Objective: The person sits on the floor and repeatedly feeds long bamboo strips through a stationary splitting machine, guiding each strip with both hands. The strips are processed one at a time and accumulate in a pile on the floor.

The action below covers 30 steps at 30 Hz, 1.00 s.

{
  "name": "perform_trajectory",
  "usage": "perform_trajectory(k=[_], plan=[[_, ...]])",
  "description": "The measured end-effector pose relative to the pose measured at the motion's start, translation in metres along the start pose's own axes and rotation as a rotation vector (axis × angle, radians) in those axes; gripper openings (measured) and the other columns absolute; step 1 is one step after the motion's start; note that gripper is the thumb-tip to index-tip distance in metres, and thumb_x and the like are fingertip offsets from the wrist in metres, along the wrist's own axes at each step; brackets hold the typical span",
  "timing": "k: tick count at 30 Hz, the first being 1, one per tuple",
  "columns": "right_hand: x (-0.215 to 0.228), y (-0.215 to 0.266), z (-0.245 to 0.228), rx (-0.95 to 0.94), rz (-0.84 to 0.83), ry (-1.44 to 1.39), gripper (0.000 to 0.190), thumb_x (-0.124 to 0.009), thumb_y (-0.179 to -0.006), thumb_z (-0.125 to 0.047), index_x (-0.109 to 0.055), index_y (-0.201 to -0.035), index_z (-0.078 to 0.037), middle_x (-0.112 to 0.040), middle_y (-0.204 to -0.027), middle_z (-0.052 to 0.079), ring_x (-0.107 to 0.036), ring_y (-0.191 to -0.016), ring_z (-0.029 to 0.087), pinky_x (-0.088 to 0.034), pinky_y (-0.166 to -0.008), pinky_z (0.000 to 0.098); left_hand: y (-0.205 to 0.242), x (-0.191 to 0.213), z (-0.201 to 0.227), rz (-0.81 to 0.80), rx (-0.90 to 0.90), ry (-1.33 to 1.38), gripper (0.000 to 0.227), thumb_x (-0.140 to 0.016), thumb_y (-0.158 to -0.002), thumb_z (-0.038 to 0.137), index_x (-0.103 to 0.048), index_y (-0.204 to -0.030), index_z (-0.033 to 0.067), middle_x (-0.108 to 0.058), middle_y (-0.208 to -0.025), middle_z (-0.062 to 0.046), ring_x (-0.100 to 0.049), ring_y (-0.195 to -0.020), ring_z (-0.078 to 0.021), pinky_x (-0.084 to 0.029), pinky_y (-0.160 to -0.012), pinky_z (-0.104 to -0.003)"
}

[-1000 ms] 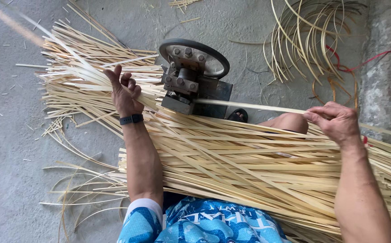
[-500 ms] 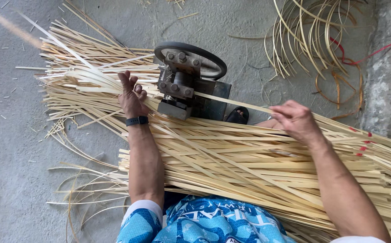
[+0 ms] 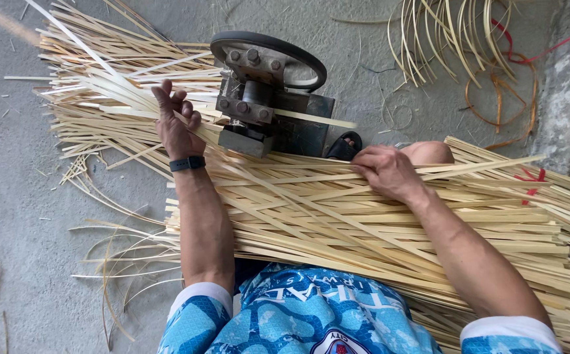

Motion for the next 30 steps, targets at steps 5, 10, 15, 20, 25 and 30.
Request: perform_trajectory(k=[5, 10, 15, 20, 25, 30], plan=[[0.072, 0.033, 0.037, -0.457, -0.140, -0.124, 0.011, -0.074, -0.092, -0.019, -0.082, -0.098, -0.017, -0.079, -0.087, 0.002, -0.071, -0.072, 0.015, -0.059, -0.063, 0.0312, -0.007, 0.003, 0.018, -0.046, -0.040, 0.077, 0.067, -0.071, -0.095, 0.048, -0.057, -0.142, 0.0029, -0.063, -0.088, -0.002, -0.051, -0.066, -0.0068, -0.039, -0.046, -0.019], [0.120, 0.068, 0.066, -0.412, 0.232, -0.093, 0.013, -0.079, -0.097, -0.024, -0.080, -0.100, -0.012, -0.077, -0.088, 0.004, -0.070, -0.080, 0.014, -0.055, -0.072, 0.0296, -0.007, 0.005, 0.015, -0.014, -0.030, 0.066, 0.065, -0.071, -0.094, 0.048, -0.058, -0.140, 0.0033, -0.063, -0.088, -0.002, -0.051, -0.065, -0.0065, -0.039, -0.046, -0.019], [0.097, 0.065, 0.075, -0.451, 0.238, 0.070, 0.018, -0.081, -0.097, -0.028, -0.082, -0.101, -0.011, -0.078, -0.095, 0.005, -0.072, -0.081, 0.017, -0.058, -0.074, 0.0315, -0.004, 0.008, 0.004, 0.034, 0.006, 0.051, 0.065, -0.073, -0.092, 0.049, -0.059, -0.138, 0.0041, -0.063, -0.087, -0.002, -0.050, -0.063, -0.0060, -0.039, -0.045, -0.018], [0.104, 0.070, 0.088, -0.508, 0.195, 0.086, 0.018, -0.079, -0.097, -0.031, -0.082, -0.100, -0.013, -0.078, -0.093, 0.004, -0.073, -0.081, 0.017, -0.057, -0.074, 0.0321, -0.004, 0.015, 0.004, -0.004, -0.004, 0.096, 0.065, -0.074, -0.092, 0.048, -0.059, -0.137, 0.0024, -0.063, -0.087, -0.003, -0.050, -0.064, -0.0067, -0.038, -0.045, -0.019], [0.083, 0.053, 0.074, -0.509, 0.147, 0.217, 0.018, -0.078, -0.099, -0.032, -0.083, -0.096, -0.015, -0.077, -0.086, 0.004, -0.070, -0.072, 0.018, -0.058, -0.069, 0.0339, -0.002, 0.014, 0.003, 0.004, -0.009, 0.081, 0.066, -0.072, -0.093, 0.048, -0.058, -0.139, 0.0031, -0.063, -0.088, -0.002, -0.050, -0.064, -0.0064, -0.039, -0.046, -0.019], [0.047, 0.010, 0.016, -0.084, 0.216, 0.278, 0.019, -0.074, -0.094, -0.031, -0.080, -0.103, -0.016, -0.076, -0.098, 0.004, -0.071, -0.086, 0.019, -0.058, -0.080, 0.0358, 0.004, 0.004, -0.002, -0.032, -0.004, 0.002, 0.067, -0.071, -0.094, 0.049, -0.057, -0.140, 0.0025, -0.063, -0.089, -0.002, -0.051, -0.065, -0.0065, -0.040, -0.047, -0.019]])
Point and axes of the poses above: each hand's wrist, its own y-axis away from the middle knuckle, its own x-axis out of the back of the hand, z = x × y, the point moved 2 cm from there along -y, towards the middle knuckle
